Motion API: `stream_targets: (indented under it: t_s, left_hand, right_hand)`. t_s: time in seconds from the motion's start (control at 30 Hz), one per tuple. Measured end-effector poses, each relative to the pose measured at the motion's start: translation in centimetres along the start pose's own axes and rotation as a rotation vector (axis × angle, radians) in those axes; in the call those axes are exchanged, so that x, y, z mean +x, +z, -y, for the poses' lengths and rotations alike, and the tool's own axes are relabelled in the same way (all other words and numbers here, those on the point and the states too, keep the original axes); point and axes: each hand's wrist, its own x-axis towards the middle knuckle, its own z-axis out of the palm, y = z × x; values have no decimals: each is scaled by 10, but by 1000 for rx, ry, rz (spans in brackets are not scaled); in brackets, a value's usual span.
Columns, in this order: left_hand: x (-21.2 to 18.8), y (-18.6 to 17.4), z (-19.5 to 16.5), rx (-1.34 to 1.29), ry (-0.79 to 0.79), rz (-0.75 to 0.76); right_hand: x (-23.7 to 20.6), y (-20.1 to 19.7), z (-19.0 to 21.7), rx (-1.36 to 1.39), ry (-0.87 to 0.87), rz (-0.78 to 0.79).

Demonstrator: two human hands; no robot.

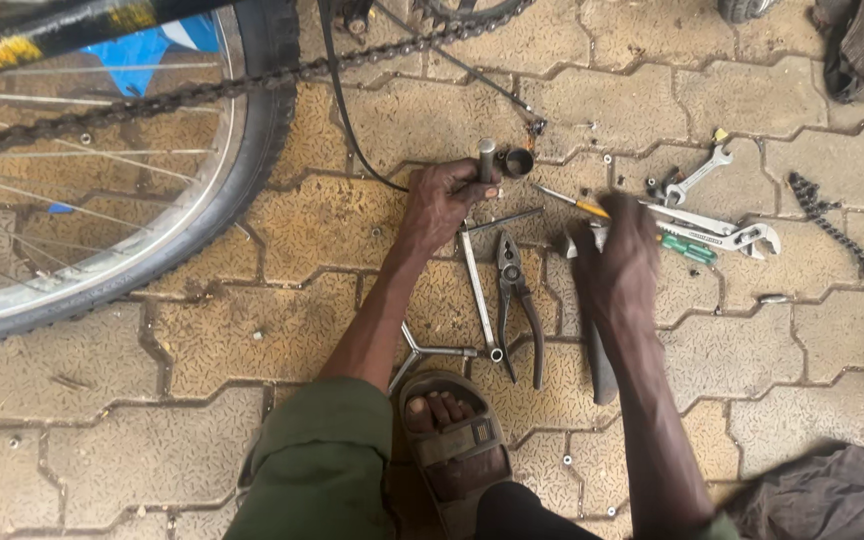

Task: The person works on a bicycle brake cable on the paved ground, using pliers to grip and work the cable end and a hammer to tap a cable fitting. They then move to the bicycle, route the cable along the frame near the handlebars, and sit with the bike across their lap while continuing to manipulate the cable with pliers.

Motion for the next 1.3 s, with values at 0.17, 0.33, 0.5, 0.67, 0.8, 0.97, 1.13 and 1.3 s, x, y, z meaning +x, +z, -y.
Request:
stream_targets:
  t_s: [0.17, 0.33, 0.5, 0.67, 0.8, 0.97, 1.13, 1.3]
  left_hand:
    - [-1, 7, 9, -91, 175, -28]
    - [0, 3, 6, 64, 0, -3]
    - [-1, -2, -5, 230, 157, -44]
    - [-2, -1, -9, 211, 73, 11]
    - [-3, -3, -9, 182, 152, -27]
    - [-4, -2, -12, 287, 198, -73]
    - [0, 2, -4, -42, -158, 82]
    - [1, 6, 5, 318, 242, -129]
  right_hand:
    - [-67, 17, -36, -274, 132, 244]
    - [-61, -12, -10, 175, 426, 246]
    - [-16, -84, 40, 768, 735, 457]
    - [6, -124, 84, 576, 88, 171]
    - [32, -110, 98, 335, -184, 35]
    - [39, -91, 98, 86, -39, 420]
    - [35, -127, 98, 307, 74, 359]
    - [32, -147, 95, 504, -250, -101]
